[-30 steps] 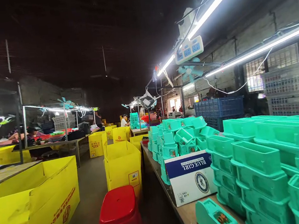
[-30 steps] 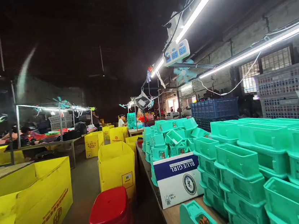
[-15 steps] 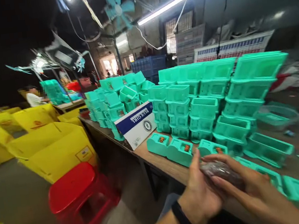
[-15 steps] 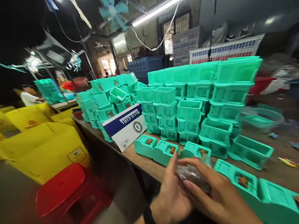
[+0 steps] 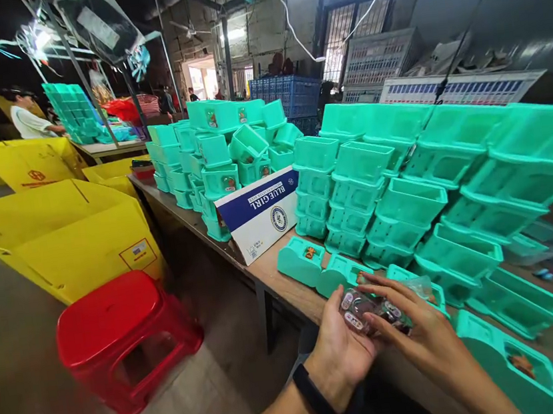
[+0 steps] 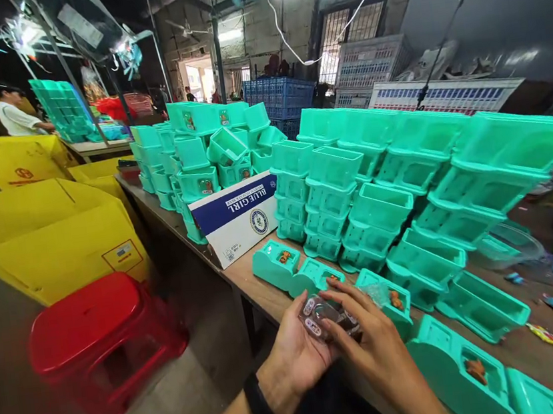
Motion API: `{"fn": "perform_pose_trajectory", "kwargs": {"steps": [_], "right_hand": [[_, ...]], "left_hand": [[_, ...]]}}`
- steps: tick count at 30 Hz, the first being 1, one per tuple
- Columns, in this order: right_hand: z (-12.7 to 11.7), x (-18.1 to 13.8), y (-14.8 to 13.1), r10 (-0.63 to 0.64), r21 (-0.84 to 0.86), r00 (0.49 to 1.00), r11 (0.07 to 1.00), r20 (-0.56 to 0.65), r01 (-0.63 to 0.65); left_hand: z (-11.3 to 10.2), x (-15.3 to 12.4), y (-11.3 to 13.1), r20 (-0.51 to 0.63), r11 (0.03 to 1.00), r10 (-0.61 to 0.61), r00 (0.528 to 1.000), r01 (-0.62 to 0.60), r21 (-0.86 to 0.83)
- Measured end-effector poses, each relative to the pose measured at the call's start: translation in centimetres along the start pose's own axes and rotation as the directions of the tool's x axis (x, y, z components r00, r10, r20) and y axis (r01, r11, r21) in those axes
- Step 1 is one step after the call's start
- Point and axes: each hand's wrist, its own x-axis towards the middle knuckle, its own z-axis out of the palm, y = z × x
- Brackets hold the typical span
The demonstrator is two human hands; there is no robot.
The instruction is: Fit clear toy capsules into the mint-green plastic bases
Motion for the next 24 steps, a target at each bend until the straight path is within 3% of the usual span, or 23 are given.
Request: {"fn": "perform_pose_trajectory", "kwargs": {"steps": [5,10,15,20,22,24], "right_hand": [[1.7,-0.1,0.2,0.040,-0.026,0.994,0.999,-0.101,-0.043],[2.4,-0.3,0.8,0.258,0.063,0.956,0.966,-0.142,-0.252],[1.7,0.2,1.9,0.347,0.106,0.937,0.934,-0.049,-0.340],[1.1,2.0,0.7,0.438,0.351,0.899,0.841,0.004,-0.412],[0.8,2.8,0.2,0.412,0.341,0.911,0.857,0.000,-0.387],[0.5,3.5,-0.3,0.248,0.190,0.966,0.954,-0.070,-0.231]], "left_hand": [[0.0,0.7,1.3,-0.055,0.994,0.088,0.995,-0.091,-0.055],[-0.4,0.8,1.9,-0.060,0.987,0.151,0.987,-0.154,-0.050],[-1.5,1.0,1.9,0.043,0.942,0.328,0.944,-0.330,0.063],[-1.9,0.9,2.8,0.063,0.870,0.465,0.883,-0.469,0.152],[-1.9,0.8,3.5,0.043,0.831,0.522,0.852,-0.520,0.198],[-1.9,0.8,4.3,0.055,0.791,0.544,0.837,-0.534,0.300]]}}
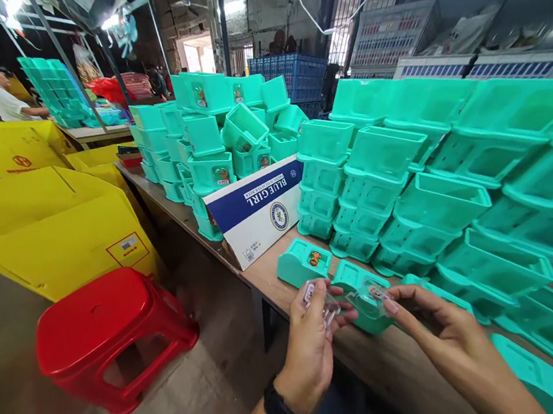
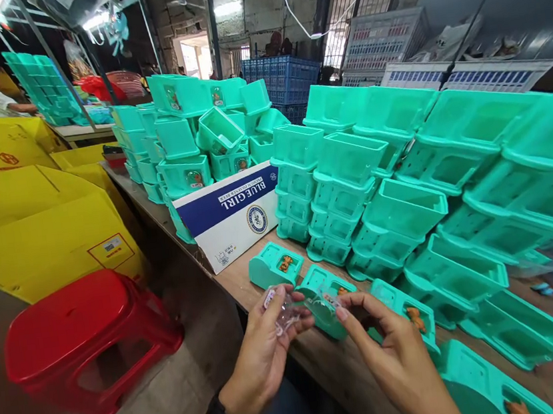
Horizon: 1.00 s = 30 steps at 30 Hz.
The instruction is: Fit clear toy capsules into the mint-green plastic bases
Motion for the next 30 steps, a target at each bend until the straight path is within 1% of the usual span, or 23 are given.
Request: {"fn": "perform_pose_trajectory", "kwargs": {"steps": [1,2,3,4,5,6,7,8,10,14,15,16,17,18,20,21,22,24,26,28,30], "right_hand": [[-0.1,0.2,-0.3,-0.148,-0.103,0.989,0.984,0.002,0.147],[-0.1,0.4,-0.6,-0.308,-0.210,0.951,0.929,0.024,0.306],[-0.1,0.5,-0.9,-0.446,-0.312,0.893,0.840,0.068,0.444],[-0.1,0.7,-1.2,-0.549,-0.399,0.827,0.735,0.124,0.548],[-0.1,0.8,-1.4,-0.619,-0.466,0.765,0.631,0.181,0.621],[-0.1,0.8,-1.5,-0.661,-0.513,0.714,0.541,0.229,0.666],[-0.1,0.9,-1.5,-0.685,-0.541,0.677,0.473,0.270,0.695],[-0.2,1.0,-1.5,-0.697,-0.548,0.651,0.432,0.301,0.716],[-0.4,1.1,-1.2,-0.713,-0.517,0.612,0.402,0.341,0.756],[-0.2,1.5,-0.6,-0.728,-0.450,0.576,0.401,0.372,0.798],[0.1,1.6,-0.6,-0.726,-0.432,0.582,0.421,0.367,0.798],[0.5,1.7,-0.6,-0.715,-0.411,0.610,0.470,0.342,0.781],[1.0,1.8,-0.6,-0.685,-0.382,0.662,0.549,0.303,0.743],[1.6,2.0,-0.6,-0.637,-0.345,0.728,0.644,0.252,0.683],[2.8,2.3,-0.5,-0.493,-0.239,0.855,0.821,0.159,0.518],[3.4,2.4,-0.4,-0.410,-0.175,0.903,0.887,0.130,0.428],[3.9,2.5,-0.3,-0.330,-0.107,0.936,0.933,0.121,0.342],[4.5,2.7,0.0,-0.190,0.020,0.973,0.982,0.129,0.189],[4.7,2.7,0.1,-0.088,0.114,0.981,0.991,0.173,0.069],[4.6,2.8,0.1,-0.039,0.154,0.977,0.988,0.210,0.007],[4.2,3.2,0.1,-0.013,0.157,0.976,0.987,0.219,-0.022]], "left_hand": [[-0.1,0.2,0.3,0.019,0.998,-0.006,1.000,0.004,0.066],[-0.3,0.4,0.5,0.041,0.992,-0.017,0.999,0.012,0.129],[-0.4,0.6,0.8,0.060,0.983,-0.029,0.998,0.018,0.182],[-0.6,0.8,1.1,0.074,0.975,-0.039,0.996,0.022,0.223],[-0.7,0.9,1.3,0.084,0.966,-0.048,0.995,0.025,0.258],[-0.9,1.0,1.6,0.090,0.957,-0.062,0.994,0.033,0.289],[-1.1,1.0,1.9,0.091,0.948,-0.080,0.993,0.047,0.314],[-1.3,1.1,2.2,0.089,0.941,-0.100,0.991,0.065,0.331],[-1.7,1.2,2.8,0.079,0.933,-0.135,0.988,0.100,0.347],[-2.3,1.6,3.8,0.062,0.936,-0.200,0.978,0.172,0.306],[-2.3,1.7,4.0,0.061,0.942,-0.211,0.976,0.186,0.280],[-2.2,1.8,4.2,0.058,0.949,-0.208,0.976,0.187,0.253],[-2.1,1.9,4.3,0.055,0.958,-0.191,0.980,0.174,0.228],[-1.9,2.0,4.5,0.054,0.966,-0.164,0.985,0.149,0.210],[-1.4,2.2,4.8,0.069,0.977,-0.105,0.992,0.091,0.192],[-1.1,2.3,4.9,0.087,0.980,-0.090,0.992,0.073,0.185],[-0.8,2.3,4.9,0.108,0.982,-0.083,0.991,0.063,0.177],[-0.5,2.4,4.9,0.142,0.986,-0.075,0.987,0.052,0.160],[-0.4,2.5,4.8,0.157,0.987,-0.089,0.983,0.066,0.149],[-0.7,2.6,4.5,0.169,0.984,-0.111,0.979,0.085,0.155],[-1.1,2.8,4.4,0.185,0.975,-0.110,0.977,0.070,0.212]]}}
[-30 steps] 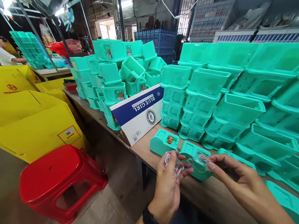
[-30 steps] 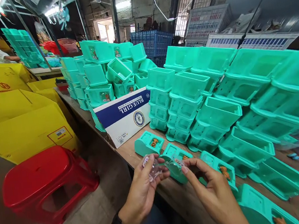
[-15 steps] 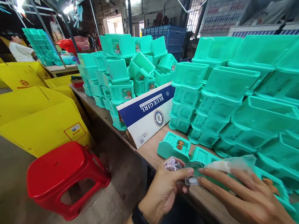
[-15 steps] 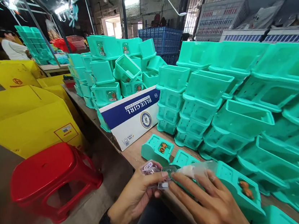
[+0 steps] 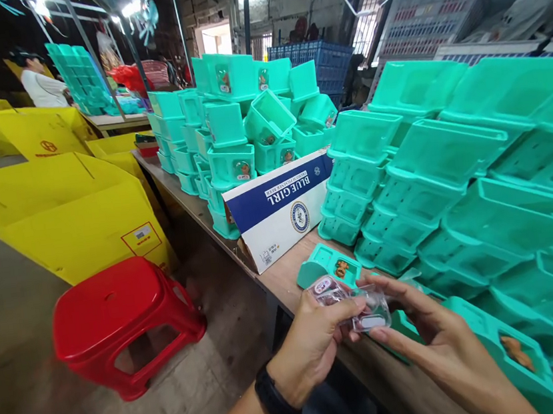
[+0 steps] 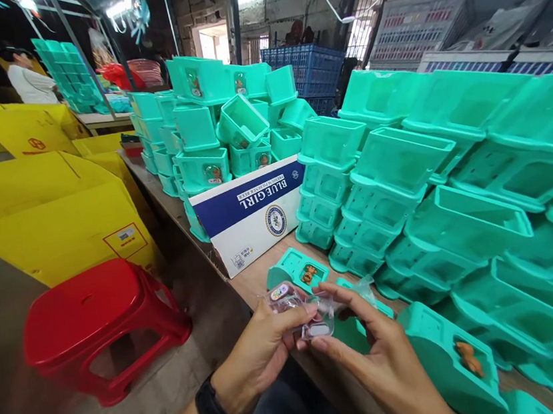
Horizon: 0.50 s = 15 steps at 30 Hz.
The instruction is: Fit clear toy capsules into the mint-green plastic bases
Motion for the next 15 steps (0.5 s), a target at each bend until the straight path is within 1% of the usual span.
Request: {"fn": "perform_pose_trajectory", "kwargs": {"steps": [1,2,3,4,5,6,7,8,9,10,11,12,15], "right_hand": [[-0.4,0.3,0.0,0.010,-0.013,1.000,1.000,-0.021,-0.011],[-0.8,0.6,0.1,0.019,-0.037,0.998,0.999,-0.052,-0.021],[-1.2,1.1,0.2,0.026,-0.067,0.997,0.997,-0.079,-0.031],[-1.6,1.7,0.3,0.029,-0.099,0.995,0.994,-0.098,-0.038],[-2.0,2.3,0.5,0.029,-0.128,0.994,0.991,-0.105,-0.043],[-2.3,2.9,0.8,0.027,-0.150,0.995,0.988,-0.099,-0.041],[-2.5,3.4,1.0,0.023,-0.165,0.997,0.986,-0.078,-0.036],[-2.5,3.9,1.3,0.016,-0.180,0.998,0.983,-0.052,-0.025],[-2.5,4.3,1.7,0.001,-0.201,0.999,0.980,-0.033,-0.008],[-2.4,4.6,2.1,-0.019,-0.227,1.000,0.974,-0.020,0.014],[-2.2,4.8,2.5,-0.042,-0.257,0.999,0.966,-0.008,0.038],[-2.0,4.9,2.8,-0.064,-0.288,0.998,0.956,0.001,0.062],[-1.5,5.0,3.9,-0.094,-0.337,0.996,0.937,0.009,0.092]], "left_hand": [[-0.3,0.2,0.0,0.000,0.997,0.028,1.000,-0.028,0.068],[-0.6,0.4,0.2,-0.008,0.983,0.086,0.996,-0.084,0.166],[-0.9,0.7,0.5,-0.014,0.942,0.176,0.984,-0.164,0.291],[-1.2,1.0,1.0,-0.004,0.866,0.288,0.958,-0.259,0.427],[-1.4,1.5,1.6,0.036,0.752,0.406,0.913,-0.356,0.555],[-1.7,2.0,2.3,0.120,0.598,0.502,0.856,-0.444,0.667],[-1.9,2.6,3.1,0.236,0.427,0.551,0.800,-0.513,0.744],[-2.2,3.2,3.9,0.359,0.269,0.547,0.756,-0.565,0.780],[-2.4,3.8,4.5,0.466,0.142,0.504,0.727,-0.602,0.786],[-2.6,4.4,5.1,0.546,0.048,0.445,0.710,-0.628,0.777],[-2.8,4.9,5.5,0.596,-0.014,0.388,0.703,-0.642,0.767],[-3.0,5.4,5.7,0.620,-0.047,0.348,0.703,-0.648,0.760],[-3.7,6.3,5.4,0.634,-0.104,0.302,0.712,-0.637,0.764]]}}
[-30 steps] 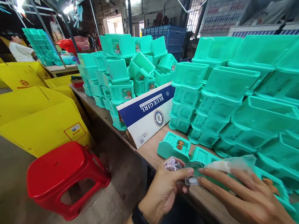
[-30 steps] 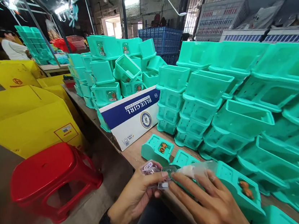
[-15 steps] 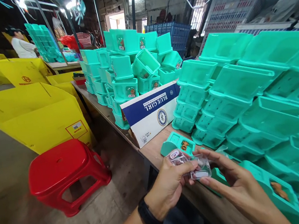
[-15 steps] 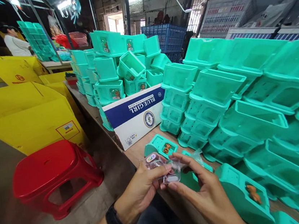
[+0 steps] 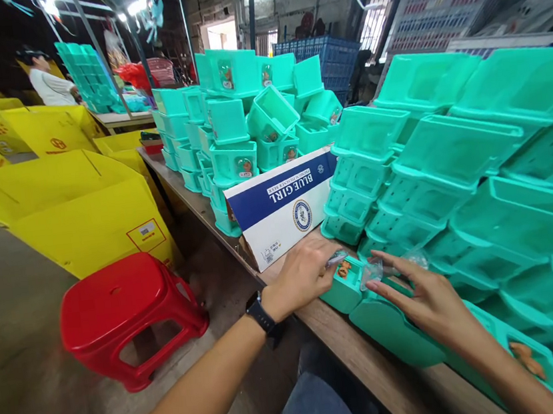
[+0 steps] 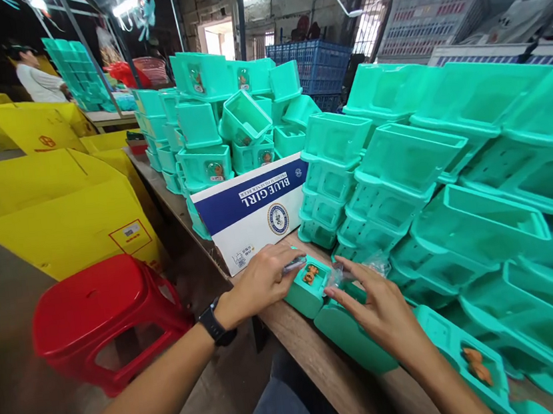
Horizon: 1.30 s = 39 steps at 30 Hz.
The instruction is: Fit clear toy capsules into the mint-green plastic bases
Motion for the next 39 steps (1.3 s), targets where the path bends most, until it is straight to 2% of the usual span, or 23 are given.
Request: {"fn": "perform_pose_trajectory", "kwargs": {"steps": [6,16,18,20,23,26,33,37,39], "right_hand": [[0.7,0.1,0.5,0.056,0.000,0.998,0.998,-0.012,-0.056],[0.6,0.3,0.7,-0.027,-0.092,1.000,0.995,0.016,0.028],[0.5,0.3,0.6,-0.069,-0.120,0.997,0.990,0.025,0.071],[0.4,0.4,0.5,-0.164,-0.185,0.986,0.969,0.026,0.166],[0.3,0.6,0.3,-0.329,-0.298,0.943,0.897,0.036,0.325],[0.0,0.9,0.2,-0.429,-0.361,0.902,0.834,0.051,0.417],[-0.4,2.3,0.0,-0.500,-0.384,0.850,0.762,0.165,0.522],[0.1,2.5,0.1,-0.525,-0.394,0.835,0.742,0.161,0.542],[0.4,2.3,0.4,-0.509,-0.371,0.848,0.766,0.148,0.524]], "left_hand": [[1.2,-0.6,-0.7,-0.017,0.999,-0.018,1.000,0.019,0.047],[1.0,-0.3,-0.4,0.013,0.997,0.005,1.000,-0.006,0.080],[0.9,-0.3,-0.2,0.017,0.997,0.002,1.000,-0.003,0.082],[0.9,-0.3,-0.2,0.019,0.997,-0.004,1.000,0.002,0.078],[0.9,-0.3,-0.1,0.018,0.998,-0.012,1.000,0.010,0.065],[1.1,-0.3,-0.2,0.016,0.998,-0.019,1.000,0.018,0.056],[1.1,-0.4,-0.4,0.031,0.999,-0.009,0.999,0.007,0.051],[1.2,-0.3,-0.5,0.031,0.998,-0.003,1.000,0.001,0.057],[1.2,-0.3,-0.5,0.024,0.999,-0.003,1.000,0.001,0.053]]}}
